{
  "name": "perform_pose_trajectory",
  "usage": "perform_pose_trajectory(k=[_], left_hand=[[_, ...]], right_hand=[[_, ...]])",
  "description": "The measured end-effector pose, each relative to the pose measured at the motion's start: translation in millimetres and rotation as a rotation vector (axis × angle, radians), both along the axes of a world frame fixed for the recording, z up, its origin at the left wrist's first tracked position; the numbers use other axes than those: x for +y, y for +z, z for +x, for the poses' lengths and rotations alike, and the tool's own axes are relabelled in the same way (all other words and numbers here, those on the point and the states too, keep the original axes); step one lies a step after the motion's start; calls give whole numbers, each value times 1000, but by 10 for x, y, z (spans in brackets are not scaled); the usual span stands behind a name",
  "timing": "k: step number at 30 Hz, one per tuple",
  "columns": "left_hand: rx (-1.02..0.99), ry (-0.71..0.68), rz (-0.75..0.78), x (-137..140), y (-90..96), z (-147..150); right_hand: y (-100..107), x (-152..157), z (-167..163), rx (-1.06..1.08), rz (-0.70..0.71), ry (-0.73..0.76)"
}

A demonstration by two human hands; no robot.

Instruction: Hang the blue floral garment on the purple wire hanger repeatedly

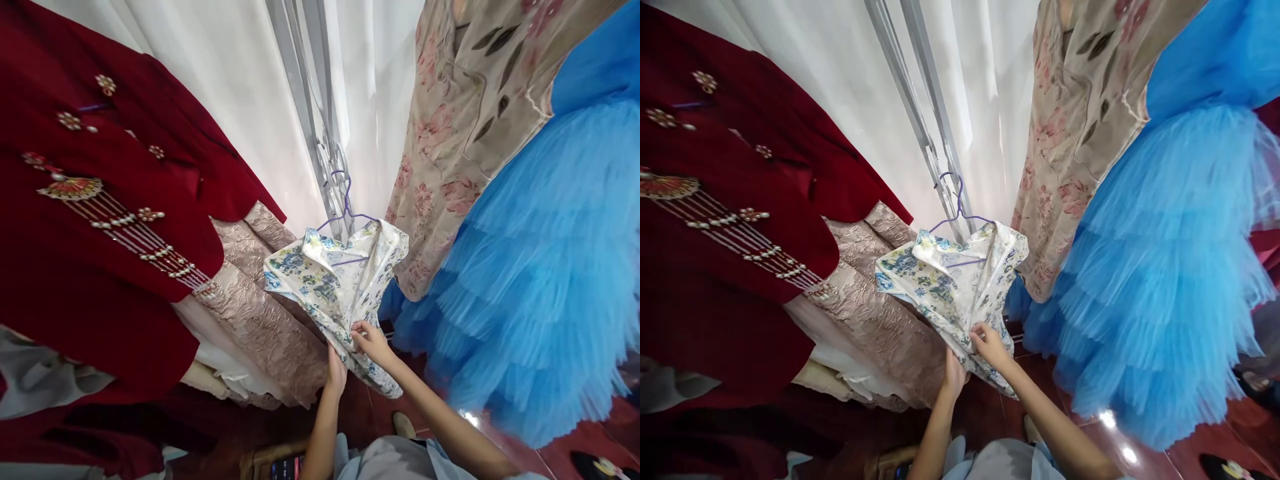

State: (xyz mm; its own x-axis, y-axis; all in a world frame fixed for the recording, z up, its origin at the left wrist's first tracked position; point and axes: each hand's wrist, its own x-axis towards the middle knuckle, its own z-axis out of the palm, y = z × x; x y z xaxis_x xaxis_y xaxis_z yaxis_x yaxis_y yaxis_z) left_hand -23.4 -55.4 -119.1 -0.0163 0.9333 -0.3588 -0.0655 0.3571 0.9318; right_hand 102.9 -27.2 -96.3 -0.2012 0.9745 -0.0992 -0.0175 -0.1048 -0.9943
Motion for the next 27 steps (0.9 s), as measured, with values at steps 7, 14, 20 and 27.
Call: perform_pose_trajectory(k=[7,14,20,27], left_hand=[[-103,-8,185,-104,-331,-368],[325,123,171,90,-313,-228],[310,223,190,-84,-276,-33],[180,454,271,-323,-400,410]], right_hand=[[-151,134,-183,-254,4,-77],[-8,-79,-37,60,-375,21],[512,183,167,283,-437,-14],[2129,1054,183,599,-40,-112]])
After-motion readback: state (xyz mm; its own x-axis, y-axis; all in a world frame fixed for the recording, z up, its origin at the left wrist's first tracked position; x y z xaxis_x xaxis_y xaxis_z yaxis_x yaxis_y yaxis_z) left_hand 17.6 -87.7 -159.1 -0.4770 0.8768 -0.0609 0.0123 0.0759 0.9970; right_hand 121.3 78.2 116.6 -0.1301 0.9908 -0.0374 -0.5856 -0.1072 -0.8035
